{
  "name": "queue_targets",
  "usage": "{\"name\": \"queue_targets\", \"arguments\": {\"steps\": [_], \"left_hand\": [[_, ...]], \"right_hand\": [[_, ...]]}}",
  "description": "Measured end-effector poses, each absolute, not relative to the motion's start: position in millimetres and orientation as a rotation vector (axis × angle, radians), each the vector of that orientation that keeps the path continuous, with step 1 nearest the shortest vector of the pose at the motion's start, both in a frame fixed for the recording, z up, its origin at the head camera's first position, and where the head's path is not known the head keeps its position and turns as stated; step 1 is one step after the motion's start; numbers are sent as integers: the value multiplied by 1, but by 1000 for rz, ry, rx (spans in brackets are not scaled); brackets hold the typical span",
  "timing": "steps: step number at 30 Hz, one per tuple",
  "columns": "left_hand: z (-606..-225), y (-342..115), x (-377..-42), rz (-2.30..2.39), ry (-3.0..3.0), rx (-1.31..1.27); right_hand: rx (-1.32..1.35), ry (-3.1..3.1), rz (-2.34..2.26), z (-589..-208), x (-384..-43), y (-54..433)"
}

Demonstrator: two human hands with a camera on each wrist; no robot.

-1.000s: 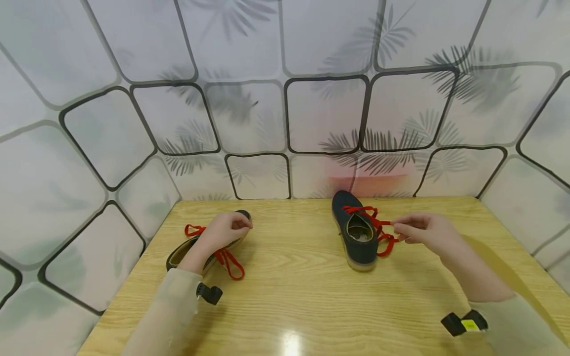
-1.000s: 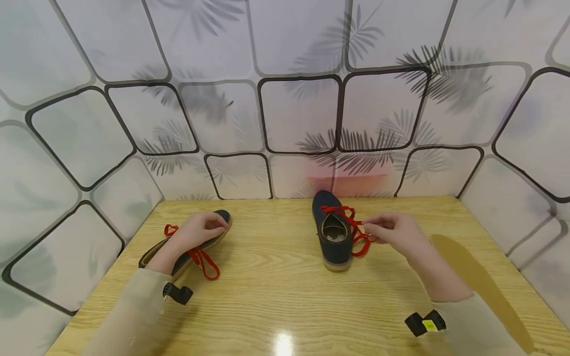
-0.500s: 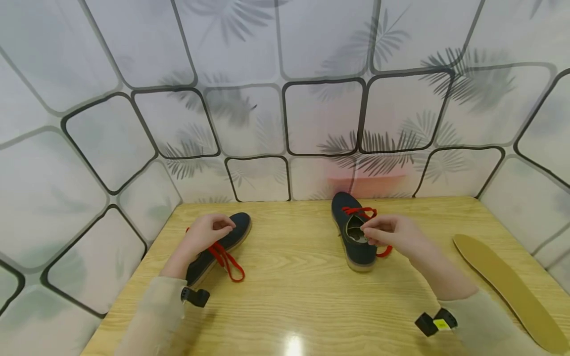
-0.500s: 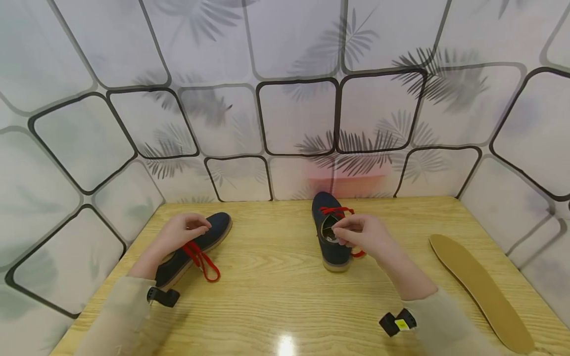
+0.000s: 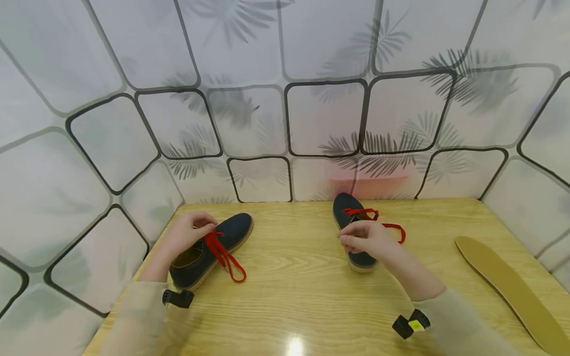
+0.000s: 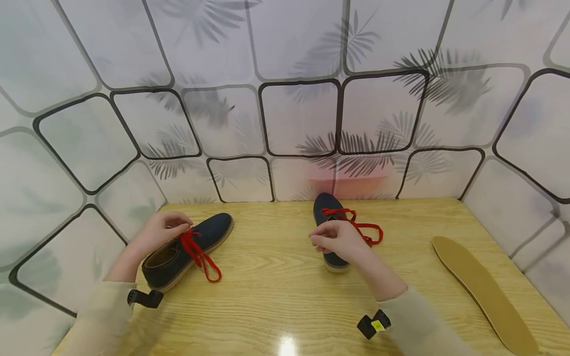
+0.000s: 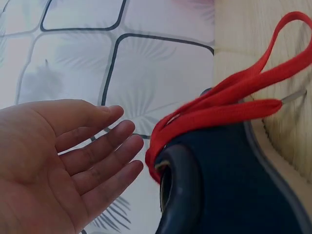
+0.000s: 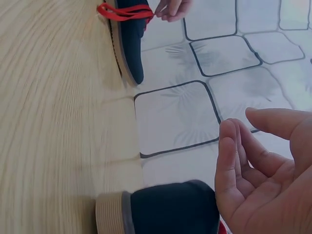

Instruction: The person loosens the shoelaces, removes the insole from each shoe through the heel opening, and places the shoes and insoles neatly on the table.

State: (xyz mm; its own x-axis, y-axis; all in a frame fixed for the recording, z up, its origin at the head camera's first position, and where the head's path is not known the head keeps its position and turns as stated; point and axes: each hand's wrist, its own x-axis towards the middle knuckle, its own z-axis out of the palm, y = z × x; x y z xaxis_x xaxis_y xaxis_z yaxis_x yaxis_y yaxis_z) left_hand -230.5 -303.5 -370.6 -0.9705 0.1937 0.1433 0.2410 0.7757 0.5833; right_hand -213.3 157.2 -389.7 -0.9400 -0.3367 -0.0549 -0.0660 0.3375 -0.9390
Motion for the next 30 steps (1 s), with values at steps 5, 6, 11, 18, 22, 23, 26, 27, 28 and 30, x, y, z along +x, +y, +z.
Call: {"name": "queue_targets", "arguments": {"steps": [5, 6, 11, 18, 22, 23, 26, 27, 28, 30], "left_hand": [[-367, -316, -225, -966, -2899, -340], [-366, -318, -224, -952, -2904, -330], [-364, -330, -219, -888, -2911, -323], [-364, -341, -212, -822, -2910, -293], [-364, -347, -209, -808, -2913, -278], [-364, -348, -208, -808, -2915, -273], [-365, -352, -206, -809, -2916, -259], [-366, -354, -205, -814, -2916, -255], [-367, -355, -204, -819, -2916, -251], [-369, -358, -202, -824, -2919, -245]], "right_hand": [[-386, 2327, -1669, -390, -215, 142], [-390, 2317, -1675, -390, -215, 139], [-446, 2294, -1687, -390, -217, 122], [-468, 2247, -1688, -393, -219, 100], [-473, 2241, -1654, -399, -223, 87], [-485, 2238, -1651, -400, -223, 83], [-520, 2236, -1647, -406, -223, 71], [-533, 2238, -1644, -407, -223, 66], [-535, 2237, -1648, -409, -223, 61], [-522, 2222, -1656, -412, -222, 52]]}}
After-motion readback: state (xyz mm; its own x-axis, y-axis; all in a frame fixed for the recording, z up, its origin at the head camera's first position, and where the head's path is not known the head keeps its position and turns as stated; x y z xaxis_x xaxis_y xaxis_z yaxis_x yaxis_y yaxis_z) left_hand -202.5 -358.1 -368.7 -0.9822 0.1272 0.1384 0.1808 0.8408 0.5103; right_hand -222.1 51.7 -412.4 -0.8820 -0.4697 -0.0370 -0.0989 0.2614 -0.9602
